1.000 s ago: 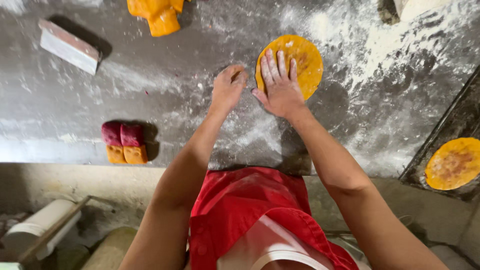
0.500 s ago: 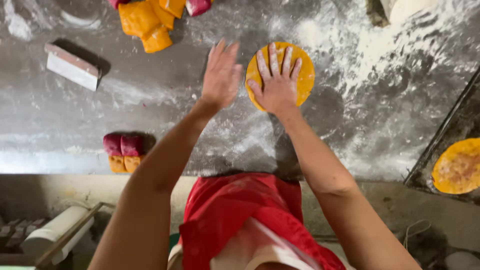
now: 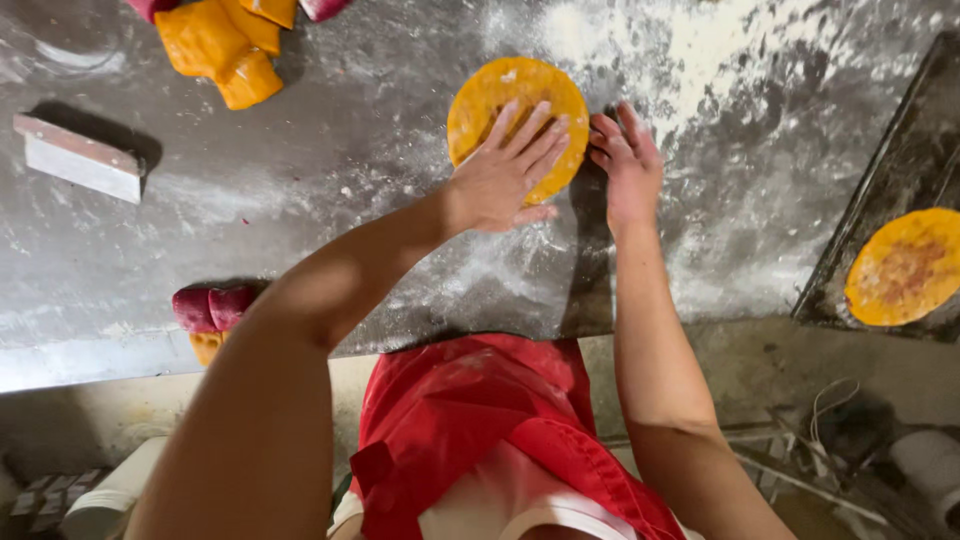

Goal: The person flattens pieces of orange dough, places smaller pieces of red dough inside, and rolls them into balls. They then flatten these balls into disks on a floured surface, add a savory filling to the centers, and place the prepared disks onto a metal tray.

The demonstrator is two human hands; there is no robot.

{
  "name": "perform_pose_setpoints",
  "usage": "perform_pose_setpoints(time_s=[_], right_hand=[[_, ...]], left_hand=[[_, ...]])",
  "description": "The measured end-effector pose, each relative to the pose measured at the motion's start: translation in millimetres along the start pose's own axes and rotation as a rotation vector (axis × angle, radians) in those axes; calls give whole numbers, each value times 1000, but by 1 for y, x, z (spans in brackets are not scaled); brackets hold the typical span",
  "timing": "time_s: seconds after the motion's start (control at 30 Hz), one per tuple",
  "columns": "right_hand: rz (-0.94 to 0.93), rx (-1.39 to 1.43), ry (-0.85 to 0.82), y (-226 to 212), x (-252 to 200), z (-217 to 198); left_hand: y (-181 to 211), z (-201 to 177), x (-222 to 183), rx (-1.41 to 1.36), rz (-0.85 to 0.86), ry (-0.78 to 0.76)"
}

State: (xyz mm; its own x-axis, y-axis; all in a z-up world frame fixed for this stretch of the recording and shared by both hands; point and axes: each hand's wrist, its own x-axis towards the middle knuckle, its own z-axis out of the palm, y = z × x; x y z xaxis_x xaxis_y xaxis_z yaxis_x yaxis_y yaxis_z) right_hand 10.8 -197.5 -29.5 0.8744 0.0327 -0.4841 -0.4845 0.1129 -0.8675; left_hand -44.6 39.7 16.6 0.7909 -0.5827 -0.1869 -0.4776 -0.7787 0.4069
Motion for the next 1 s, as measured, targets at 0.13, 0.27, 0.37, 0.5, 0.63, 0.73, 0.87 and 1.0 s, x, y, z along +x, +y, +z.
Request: perform_pose_setpoints(time_s=[0.13,0.27,0.37,0.5,0.63,0.73,0.87,1.0], right_hand=[[-146,-154,-82,5,12,8],[-137,-121,-151,-4,21,16],[-45,-204,-109,-15,22,21],[-263,-398,-71,-20,18,28],[-557,-588,-21,-35,9,45],[-676,-737,-20,-34,-23,61],[-805,-865,-98,-33,-35,89],[-841,-1112,-226,-31,-25,114]], left_hand=[[0,12,19,45,-36,-9],[12,22,29,-50,-76,2],[19,17,36,-31,-84,8],[9,-2,46,-94,-111,105],[-5,-26,52,-75,-162,-5],[-13,-25,44,23,-133,-34],[-47,-14,47,-73,-124,20],[-80,-14,32,-231,-356,288]])
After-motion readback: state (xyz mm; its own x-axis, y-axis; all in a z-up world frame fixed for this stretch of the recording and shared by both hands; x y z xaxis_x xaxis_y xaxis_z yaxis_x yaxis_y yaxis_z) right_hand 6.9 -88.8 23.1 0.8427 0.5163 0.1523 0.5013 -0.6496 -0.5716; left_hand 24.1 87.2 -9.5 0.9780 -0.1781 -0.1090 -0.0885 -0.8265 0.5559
